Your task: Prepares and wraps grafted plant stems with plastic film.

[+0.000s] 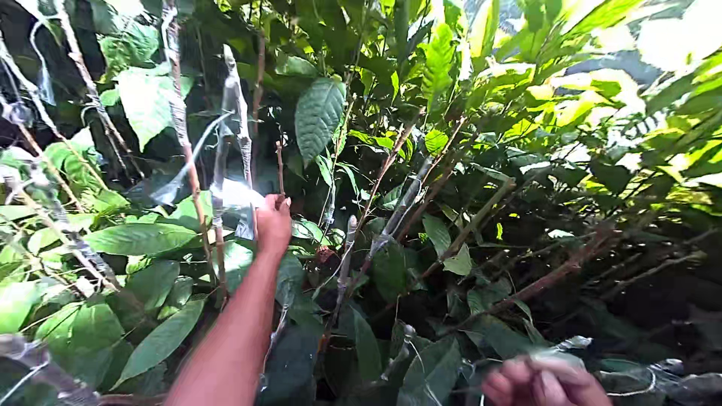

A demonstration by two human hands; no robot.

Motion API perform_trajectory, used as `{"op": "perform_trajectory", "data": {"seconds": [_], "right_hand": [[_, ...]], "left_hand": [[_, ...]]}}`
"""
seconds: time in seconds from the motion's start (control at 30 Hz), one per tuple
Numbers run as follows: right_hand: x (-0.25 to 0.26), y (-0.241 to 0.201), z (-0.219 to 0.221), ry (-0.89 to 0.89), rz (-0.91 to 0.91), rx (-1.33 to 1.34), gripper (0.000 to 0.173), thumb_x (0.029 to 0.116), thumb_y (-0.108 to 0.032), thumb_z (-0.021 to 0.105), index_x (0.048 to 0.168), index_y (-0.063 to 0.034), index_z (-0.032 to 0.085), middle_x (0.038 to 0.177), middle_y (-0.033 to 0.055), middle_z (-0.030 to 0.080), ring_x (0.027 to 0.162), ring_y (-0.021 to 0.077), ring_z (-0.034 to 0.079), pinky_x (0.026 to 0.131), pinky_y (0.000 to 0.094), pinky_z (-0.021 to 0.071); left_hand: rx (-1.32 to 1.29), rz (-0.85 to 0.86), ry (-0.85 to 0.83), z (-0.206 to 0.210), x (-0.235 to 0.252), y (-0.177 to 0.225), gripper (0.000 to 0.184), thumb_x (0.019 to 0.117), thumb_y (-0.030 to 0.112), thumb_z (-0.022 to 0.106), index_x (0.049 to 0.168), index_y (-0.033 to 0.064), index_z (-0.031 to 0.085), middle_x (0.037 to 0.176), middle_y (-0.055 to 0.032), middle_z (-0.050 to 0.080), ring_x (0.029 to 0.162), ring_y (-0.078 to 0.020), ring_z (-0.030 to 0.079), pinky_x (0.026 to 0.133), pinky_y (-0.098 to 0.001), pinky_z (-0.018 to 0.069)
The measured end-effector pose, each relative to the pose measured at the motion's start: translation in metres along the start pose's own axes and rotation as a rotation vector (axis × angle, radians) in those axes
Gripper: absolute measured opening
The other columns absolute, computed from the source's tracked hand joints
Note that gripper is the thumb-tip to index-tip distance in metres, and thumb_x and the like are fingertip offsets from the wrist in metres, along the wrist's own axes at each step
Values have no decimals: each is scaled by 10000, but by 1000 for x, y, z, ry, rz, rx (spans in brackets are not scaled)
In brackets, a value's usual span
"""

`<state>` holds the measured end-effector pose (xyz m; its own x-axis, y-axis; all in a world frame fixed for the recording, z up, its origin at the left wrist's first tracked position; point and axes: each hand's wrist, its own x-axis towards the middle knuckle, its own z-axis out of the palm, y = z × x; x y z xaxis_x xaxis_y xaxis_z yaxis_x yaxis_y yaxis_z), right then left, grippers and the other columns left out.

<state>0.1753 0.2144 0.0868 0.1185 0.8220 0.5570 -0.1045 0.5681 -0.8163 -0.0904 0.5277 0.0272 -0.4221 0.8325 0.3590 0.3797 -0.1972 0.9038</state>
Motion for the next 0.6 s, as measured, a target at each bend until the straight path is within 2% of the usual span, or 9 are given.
{"op": "perform_trajectory", "data": {"seconds": [0.13,0.2,0.27,0.3,0.37,0.43,0.5,0.6], "right_hand": [[97,12,68,-131,-45,89,99,1028,-112,589,1058,-108,683,948,72,748,835,163,743,799,327,645],[138,26,105,-167,86,109,149,1041,-46,495,1038,-66,642,888,83,728,780,161,723,768,329,631],[174,43,135,-231,217,55,139,1080,-67,453,1097,-56,591,889,65,691,741,141,688,724,314,610],[190,54,147,-288,255,-20,134,1085,-84,464,1137,-54,583,906,58,677,736,130,675,710,304,602],[215,80,163,-415,291,-259,168,1076,-110,512,1203,-32,589,950,70,659,745,129,662,702,305,595],[235,107,173,-508,321,-525,208,1072,-140,533,1217,-14,613,971,99,672,759,149,668,704,325,588],[252,130,180,-537,373,-773,224,1078,-151,532,1229,-16,625,1020,115,698,812,171,701,751,353,597],[261,154,182,-676,300,-1074,259,1054,-142,545,1258,-19,647,1090,163,723,920,257,730,872,467,594]], "left_hand": [[-31,-10,53,-17,-13,0,279,1038,226,601,1210,29,700,1088,-188,726,1009,-340,702,941,-564,527],[-18,-1,24,-23,-20,1,274,1036,220,601,1209,33,703,1079,-178,727,981,-318,706,927,-539,535],[-50,-21,-29,-27,-23,-1,290,1039,239,600,1214,29,698,1118,-174,724,1044,-306,696,971,-527,517],[-75,-32,-54,-28,-22,-4,298,1036,248,607,1209,23,699,1131,-174,722,1060,-300,694,983,-523,513],[-129,-56,-118,-31,-18,-15,300,1020,265,636,1198,34,704,1130,-146,724,1008,-260,709,945,-490,550],[-209,-91,-207,-35,-12,-23,289,1007,242,662,1203,32,697,1134,-135,720,952,-224,721,905,-441,584],[-327,-111,-268,-37,-9,-31,258,988,163,675,1194,9,683,1090,-133,712,883,-187,711,841,-380,598],[-537,-162,-341,-40,-11,-36,229,993,28,607,1212,-24,648,1128,-141,688,849,-170,699,778,-336,604]]}}
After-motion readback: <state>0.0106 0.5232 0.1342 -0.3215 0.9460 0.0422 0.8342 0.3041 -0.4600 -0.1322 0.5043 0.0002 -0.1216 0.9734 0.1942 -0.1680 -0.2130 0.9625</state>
